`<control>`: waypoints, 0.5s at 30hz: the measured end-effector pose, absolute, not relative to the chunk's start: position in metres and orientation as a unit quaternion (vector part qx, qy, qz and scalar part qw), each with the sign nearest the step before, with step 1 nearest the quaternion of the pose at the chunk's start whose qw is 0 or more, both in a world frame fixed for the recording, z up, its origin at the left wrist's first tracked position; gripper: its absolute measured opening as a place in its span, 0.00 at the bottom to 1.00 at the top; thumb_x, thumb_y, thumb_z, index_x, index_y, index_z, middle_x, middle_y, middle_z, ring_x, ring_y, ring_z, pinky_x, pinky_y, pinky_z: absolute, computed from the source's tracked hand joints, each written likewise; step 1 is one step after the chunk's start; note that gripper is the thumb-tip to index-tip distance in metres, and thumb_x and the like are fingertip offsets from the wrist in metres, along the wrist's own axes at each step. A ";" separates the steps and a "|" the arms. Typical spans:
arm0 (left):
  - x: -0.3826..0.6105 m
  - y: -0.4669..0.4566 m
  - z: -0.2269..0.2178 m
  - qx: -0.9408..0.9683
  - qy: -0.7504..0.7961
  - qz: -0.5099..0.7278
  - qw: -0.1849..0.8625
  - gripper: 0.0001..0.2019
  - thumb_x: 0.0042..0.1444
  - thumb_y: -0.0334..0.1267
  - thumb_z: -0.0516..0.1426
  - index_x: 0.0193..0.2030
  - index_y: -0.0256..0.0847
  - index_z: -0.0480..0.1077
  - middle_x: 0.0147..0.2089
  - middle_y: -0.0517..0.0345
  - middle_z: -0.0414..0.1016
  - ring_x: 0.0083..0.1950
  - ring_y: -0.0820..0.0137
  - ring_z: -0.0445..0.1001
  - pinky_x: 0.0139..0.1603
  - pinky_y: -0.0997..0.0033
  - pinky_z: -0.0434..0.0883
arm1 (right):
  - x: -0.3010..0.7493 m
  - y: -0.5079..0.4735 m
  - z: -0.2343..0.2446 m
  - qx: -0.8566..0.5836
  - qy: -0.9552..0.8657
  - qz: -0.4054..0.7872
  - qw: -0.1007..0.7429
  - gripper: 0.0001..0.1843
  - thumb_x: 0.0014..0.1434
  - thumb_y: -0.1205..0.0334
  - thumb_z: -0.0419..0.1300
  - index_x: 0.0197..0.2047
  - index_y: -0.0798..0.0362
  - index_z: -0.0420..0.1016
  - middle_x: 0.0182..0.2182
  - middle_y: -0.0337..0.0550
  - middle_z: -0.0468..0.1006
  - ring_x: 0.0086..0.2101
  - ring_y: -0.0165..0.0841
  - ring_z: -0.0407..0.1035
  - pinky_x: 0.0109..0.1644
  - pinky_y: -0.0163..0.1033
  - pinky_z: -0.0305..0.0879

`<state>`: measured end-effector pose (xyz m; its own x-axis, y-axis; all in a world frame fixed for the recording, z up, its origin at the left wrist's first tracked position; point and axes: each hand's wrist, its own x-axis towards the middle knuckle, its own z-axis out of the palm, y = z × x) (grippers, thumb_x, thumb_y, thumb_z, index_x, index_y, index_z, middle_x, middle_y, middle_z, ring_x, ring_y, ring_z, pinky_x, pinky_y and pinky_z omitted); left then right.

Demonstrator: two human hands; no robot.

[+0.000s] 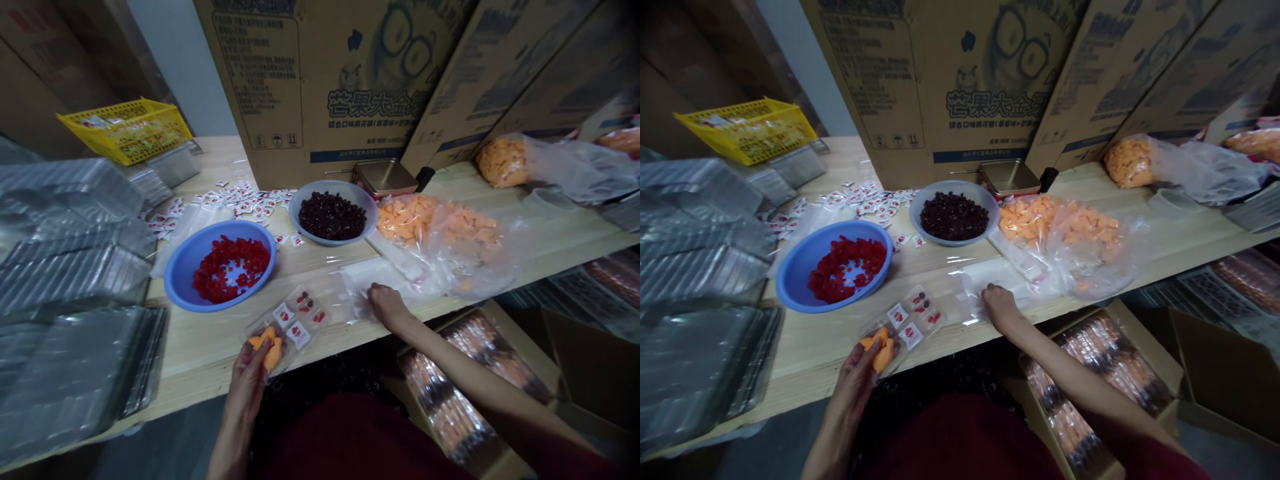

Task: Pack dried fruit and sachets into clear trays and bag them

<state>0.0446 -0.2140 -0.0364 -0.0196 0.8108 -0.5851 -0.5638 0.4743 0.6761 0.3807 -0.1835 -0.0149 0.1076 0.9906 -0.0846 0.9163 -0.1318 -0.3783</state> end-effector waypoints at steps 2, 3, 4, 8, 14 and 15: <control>0.046 -0.213 -0.035 0.117 0.516 0.499 0.686 0.17 0.51 0.27 0.65 0.48 0.37 0.70 0.50 0.48 0.80 0.48 0.60 0.81 0.51 0.61 0.79 | 0.387 -0.179 -0.014 -0.734 -0.633 0.195 0.150 0.10 0.51 0.73 0.61 0.21 0.53 0.71 0.26 0.45 0.77 0.28 0.35 0.71 0.33 0.37 0.62; 0.047 -0.213 -0.033 0.114 0.516 0.500 0.686 0.16 0.52 0.27 0.64 0.48 0.37 0.70 0.51 0.48 0.80 0.48 0.61 0.81 0.52 0.61 0.79 | 0.389 -0.178 -0.015 -0.734 -0.621 0.217 0.168 0.09 0.51 0.70 0.62 0.21 0.53 0.70 0.23 0.43 0.76 0.26 0.34 0.70 0.31 0.36 0.62; 0.048 -0.212 -0.032 0.109 0.514 0.501 0.688 0.16 0.52 0.27 0.64 0.48 0.38 0.70 0.51 0.48 0.80 0.49 0.61 0.81 0.52 0.61 0.79 | 0.392 -0.177 -0.017 -0.734 -0.608 0.241 0.186 0.10 0.51 0.66 0.63 0.21 0.53 0.70 0.20 0.41 0.74 0.24 0.32 0.69 0.29 0.35 0.61; 0.054 -0.211 -0.030 0.102 0.498 0.496 0.704 0.15 0.54 0.27 0.63 0.48 0.37 0.71 0.51 0.48 0.80 0.50 0.62 0.81 0.53 0.62 0.78 | 0.397 -0.180 -0.023 -0.714 -0.560 0.330 0.259 0.16 0.54 0.52 0.61 0.22 0.55 0.71 0.16 0.39 0.72 0.19 0.29 0.64 0.24 0.34 0.61; 0.065 -0.212 -0.030 0.098 0.502 0.493 0.704 0.15 0.54 0.26 0.63 0.49 0.38 0.70 0.51 0.48 0.80 0.47 0.63 0.82 0.54 0.61 0.78 | 0.403 -0.186 -0.025 -0.704 -0.524 0.347 0.331 0.08 0.45 0.58 0.61 0.23 0.54 0.72 0.19 0.39 0.74 0.22 0.29 0.66 0.26 0.33 0.61; 0.066 -0.212 -0.029 0.096 0.505 0.491 0.703 0.15 0.54 0.26 0.63 0.48 0.38 0.70 0.51 0.48 0.80 0.47 0.64 0.82 0.54 0.61 0.78 | 0.403 -0.186 -0.024 -0.708 -0.520 0.337 0.338 0.05 0.44 0.61 0.60 0.24 0.54 0.73 0.19 0.38 0.74 0.22 0.29 0.65 0.26 0.33 0.61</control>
<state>0.0662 -0.2124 -0.0289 0.0066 0.7876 -0.6161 -0.5936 0.4989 0.6315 0.4025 -0.1860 -0.0242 0.2316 0.9646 -0.1260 0.5083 -0.2304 -0.8298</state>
